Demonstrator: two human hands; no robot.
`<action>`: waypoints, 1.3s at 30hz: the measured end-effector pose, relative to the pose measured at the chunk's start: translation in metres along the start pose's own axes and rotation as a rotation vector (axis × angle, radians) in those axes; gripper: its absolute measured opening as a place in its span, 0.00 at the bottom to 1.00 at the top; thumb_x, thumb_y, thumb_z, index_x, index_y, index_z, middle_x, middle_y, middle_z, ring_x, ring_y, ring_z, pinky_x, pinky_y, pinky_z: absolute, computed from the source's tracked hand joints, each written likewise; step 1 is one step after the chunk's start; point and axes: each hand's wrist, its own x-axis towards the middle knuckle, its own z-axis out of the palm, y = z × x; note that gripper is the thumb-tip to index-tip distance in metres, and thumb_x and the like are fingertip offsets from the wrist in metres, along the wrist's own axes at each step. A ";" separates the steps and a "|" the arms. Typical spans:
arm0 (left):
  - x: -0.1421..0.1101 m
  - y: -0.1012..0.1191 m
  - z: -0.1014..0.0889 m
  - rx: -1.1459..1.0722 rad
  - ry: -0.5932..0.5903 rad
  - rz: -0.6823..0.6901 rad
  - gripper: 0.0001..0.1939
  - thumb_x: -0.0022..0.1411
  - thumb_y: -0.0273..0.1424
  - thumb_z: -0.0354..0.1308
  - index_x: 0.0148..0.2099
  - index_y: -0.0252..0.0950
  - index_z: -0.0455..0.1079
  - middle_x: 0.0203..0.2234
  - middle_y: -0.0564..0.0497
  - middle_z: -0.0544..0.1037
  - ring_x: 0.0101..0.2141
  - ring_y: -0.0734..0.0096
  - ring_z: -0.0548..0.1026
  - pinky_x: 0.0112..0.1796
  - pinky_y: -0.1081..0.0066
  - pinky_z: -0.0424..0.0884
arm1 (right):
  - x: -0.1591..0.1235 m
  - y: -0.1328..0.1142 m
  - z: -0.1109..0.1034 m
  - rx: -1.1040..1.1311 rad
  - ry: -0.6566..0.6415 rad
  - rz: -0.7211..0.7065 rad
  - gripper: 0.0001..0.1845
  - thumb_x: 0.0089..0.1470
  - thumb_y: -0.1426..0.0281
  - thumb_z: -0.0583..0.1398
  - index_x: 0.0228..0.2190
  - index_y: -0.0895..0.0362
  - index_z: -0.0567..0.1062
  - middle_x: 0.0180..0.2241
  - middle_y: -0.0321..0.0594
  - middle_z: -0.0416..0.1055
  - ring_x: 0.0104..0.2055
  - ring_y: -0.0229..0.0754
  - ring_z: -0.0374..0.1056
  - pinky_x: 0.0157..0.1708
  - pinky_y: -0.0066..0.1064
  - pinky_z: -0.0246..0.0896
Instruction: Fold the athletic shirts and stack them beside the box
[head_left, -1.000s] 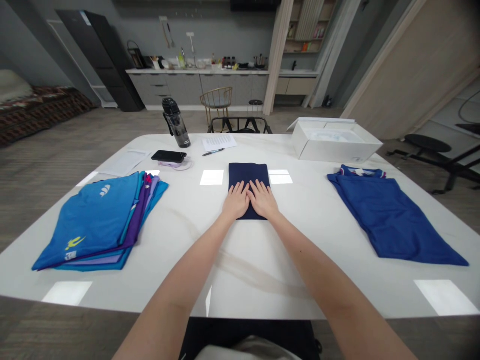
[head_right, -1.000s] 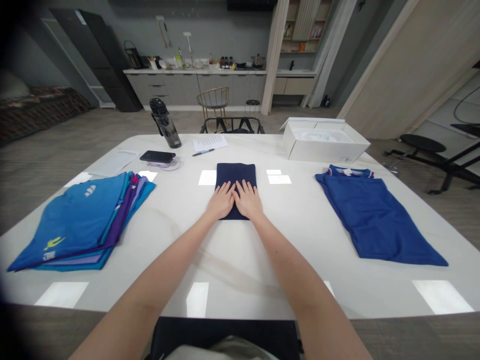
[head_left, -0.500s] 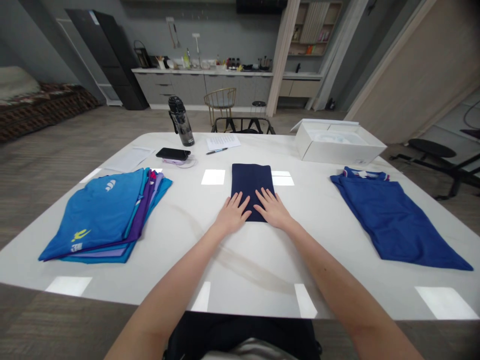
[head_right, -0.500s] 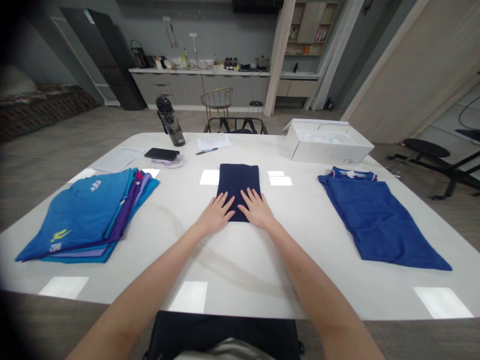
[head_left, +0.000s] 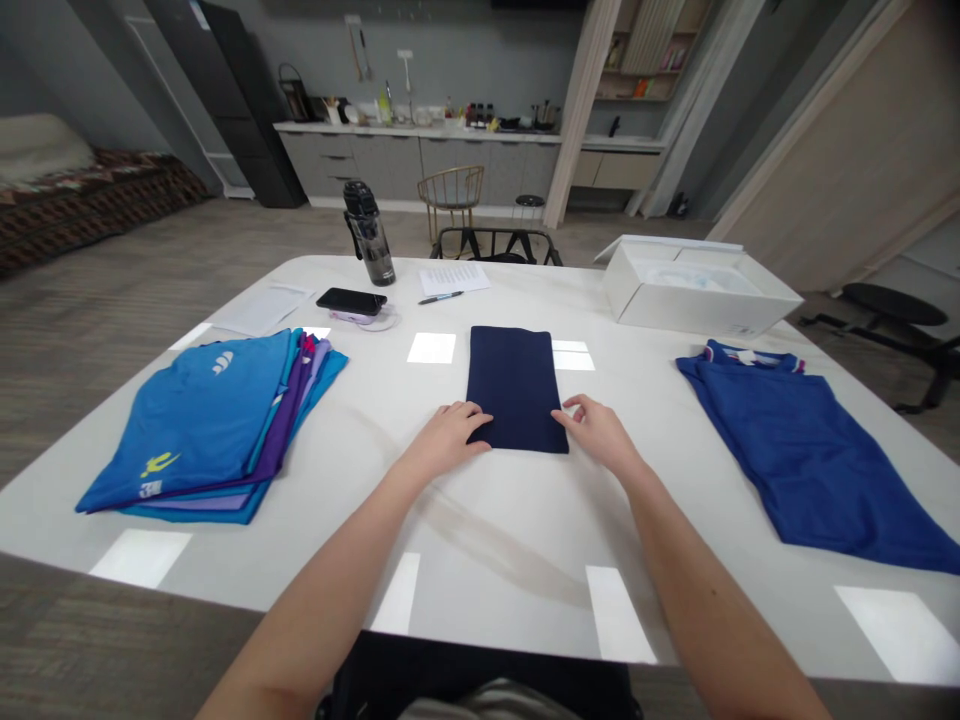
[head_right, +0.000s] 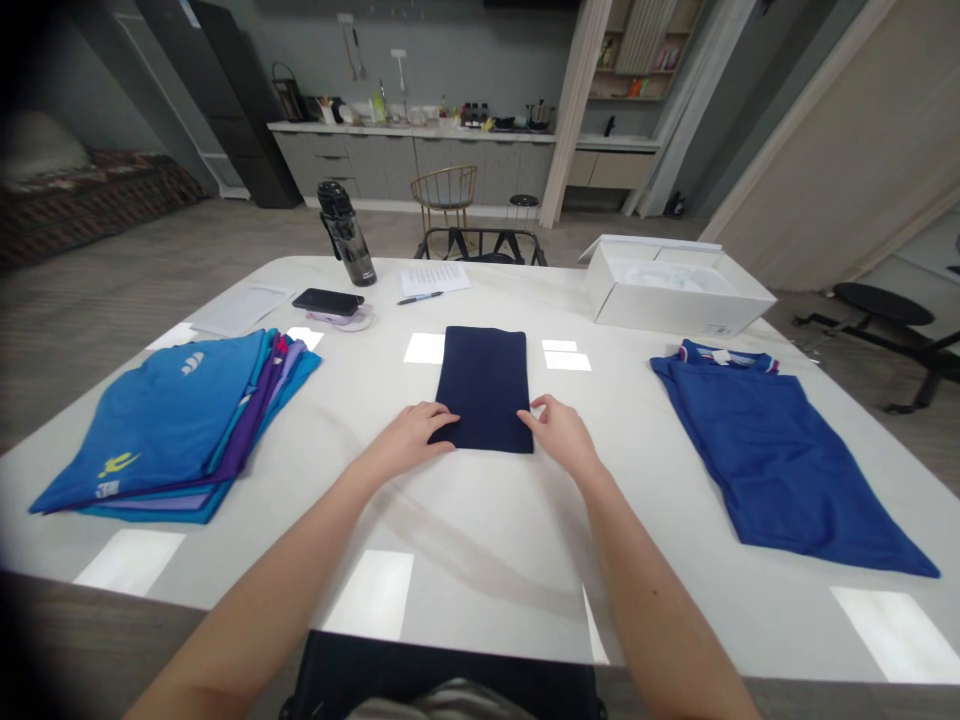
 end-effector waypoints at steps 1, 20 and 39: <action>-0.001 -0.001 -0.004 -0.007 -0.014 0.017 0.21 0.67 0.36 0.60 0.61 0.41 0.71 0.55 0.46 0.76 0.55 0.57 0.73 0.56 0.58 0.68 | -0.001 -0.001 -0.004 -0.014 -0.061 0.055 0.23 0.59 0.48 0.60 0.39 0.53 0.79 0.31 0.41 0.77 0.35 0.47 0.74 0.36 0.33 0.63; -0.003 0.006 -0.011 -0.130 -0.081 -0.046 0.12 0.61 0.25 0.55 0.42 0.40 0.79 0.39 0.52 0.82 0.39 0.66 0.79 0.41 0.70 0.70 | -0.012 -0.021 -0.003 -0.119 -0.290 0.069 0.27 0.58 0.51 0.63 0.18 0.53 0.63 0.19 0.37 0.67 0.24 0.39 0.62 0.25 0.31 0.48; -0.009 0.027 0.000 -0.020 0.095 0.182 0.14 0.70 0.34 0.58 0.56 0.39 0.72 0.54 0.45 0.74 0.53 0.59 0.73 0.55 0.60 0.68 | -0.006 -0.043 -0.009 0.592 -0.243 0.350 0.29 0.53 0.55 0.68 0.49 0.62 0.76 0.26 0.39 0.76 0.22 0.37 0.65 0.20 0.28 0.53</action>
